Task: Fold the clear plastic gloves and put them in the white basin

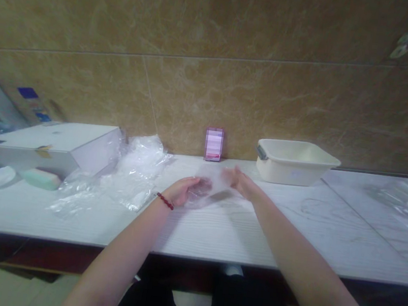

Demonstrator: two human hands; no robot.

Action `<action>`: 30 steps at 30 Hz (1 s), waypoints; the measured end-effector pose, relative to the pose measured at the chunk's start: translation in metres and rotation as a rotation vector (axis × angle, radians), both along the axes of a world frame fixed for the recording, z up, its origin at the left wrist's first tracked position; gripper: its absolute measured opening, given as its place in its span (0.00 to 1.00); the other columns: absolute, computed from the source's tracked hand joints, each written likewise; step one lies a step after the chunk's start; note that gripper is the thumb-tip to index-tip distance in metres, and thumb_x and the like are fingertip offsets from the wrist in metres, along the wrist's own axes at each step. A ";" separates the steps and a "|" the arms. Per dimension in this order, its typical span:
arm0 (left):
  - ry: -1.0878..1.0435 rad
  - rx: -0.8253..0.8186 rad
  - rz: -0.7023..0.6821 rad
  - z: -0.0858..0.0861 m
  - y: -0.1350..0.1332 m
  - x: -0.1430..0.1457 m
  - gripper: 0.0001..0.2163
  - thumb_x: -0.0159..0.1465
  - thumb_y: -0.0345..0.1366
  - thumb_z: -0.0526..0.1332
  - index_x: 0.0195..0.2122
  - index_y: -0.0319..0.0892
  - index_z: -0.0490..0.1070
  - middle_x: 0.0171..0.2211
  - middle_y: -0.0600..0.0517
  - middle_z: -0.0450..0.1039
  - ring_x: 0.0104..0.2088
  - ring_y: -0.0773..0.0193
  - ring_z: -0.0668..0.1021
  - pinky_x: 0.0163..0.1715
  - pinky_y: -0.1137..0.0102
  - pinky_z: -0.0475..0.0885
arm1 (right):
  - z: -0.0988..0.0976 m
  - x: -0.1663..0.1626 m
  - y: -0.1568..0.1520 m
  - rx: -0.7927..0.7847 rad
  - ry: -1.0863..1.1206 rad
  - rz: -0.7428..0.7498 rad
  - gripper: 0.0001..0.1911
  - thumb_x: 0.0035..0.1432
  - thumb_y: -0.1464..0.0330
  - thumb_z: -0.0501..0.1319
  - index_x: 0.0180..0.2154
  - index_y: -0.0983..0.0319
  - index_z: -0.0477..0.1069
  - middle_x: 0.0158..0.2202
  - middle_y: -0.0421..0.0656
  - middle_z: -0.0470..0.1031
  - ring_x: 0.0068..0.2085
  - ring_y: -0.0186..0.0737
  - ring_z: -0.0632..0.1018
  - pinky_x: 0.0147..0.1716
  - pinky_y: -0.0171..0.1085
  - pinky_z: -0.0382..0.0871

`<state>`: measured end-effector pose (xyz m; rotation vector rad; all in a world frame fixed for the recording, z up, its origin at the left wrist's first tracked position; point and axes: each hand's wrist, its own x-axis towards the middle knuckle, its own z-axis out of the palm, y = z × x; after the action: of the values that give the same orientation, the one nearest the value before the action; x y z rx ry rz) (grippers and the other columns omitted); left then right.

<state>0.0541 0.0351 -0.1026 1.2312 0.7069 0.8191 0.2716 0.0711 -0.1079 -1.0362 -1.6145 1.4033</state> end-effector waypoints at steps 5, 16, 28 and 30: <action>-0.044 -0.169 0.079 -0.004 0.005 0.000 0.14 0.60 0.36 0.46 0.43 0.37 0.63 0.43 0.45 0.67 0.43 0.59 0.70 0.41 0.63 0.66 | -0.006 -0.010 -0.015 -0.218 0.127 0.133 0.22 0.55 0.56 0.43 0.44 0.62 0.62 0.42 0.46 0.69 0.40 0.37 0.71 0.38 0.39 0.65; 0.000 -0.369 0.030 -0.007 0.013 -0.009 0.14 0.60 0.33 0.46 0.46 0.37 0.59 0.40 0.44 0.69 0.40 0.61 0.72 0.40 0.64 0.67 | -0.013 -0.018 -0.015 -0.656 0.327 0.029 0.18 0.49 0.57 0.54 0.36 0.64 0.62 0.36 0.45 0.71 0.34 0.35 0.74 0.38 0.38 0.67; -0.287 -0.481 0.000 -0.004 0.015 -0.017 0.14 0.58 0.29 0.49 0.47 0.40 0.58 0.43 0.45 0.66 0.43 0.55 0.70 0.40 0.58 0.66 | -0.012 -0.021 -0.021 -0.575 0.298 0.053 0.07 0.47 0.76 0.58 0.33 0.66 0.66 0.29 0.42 0.72 0.32 0.31 0.74 0.33 0.30 0.70; -0.288 -0.459 -0.007 -0.005 0.015 -0.017 0.15 0.57 0.26 0.49 0.46 0.37 0.59 0.42 0.43 0.66 0.43 0.54 0.70 0.41 0.58 0.65 | -0.012 -0.021 -0.021 -0.545 0.305 0.036 0.06 0.47 0.77 0.57 0.32 0.67 0.66 0.28 0.42 0.72 0.31 0.30 0.74 0.32 0.29 0.70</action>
<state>0.0375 0.0500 -0.1073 0.6861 0.6099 0.7558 0.2510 0.0506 -0.1198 -1.0235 -1.0551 1.9798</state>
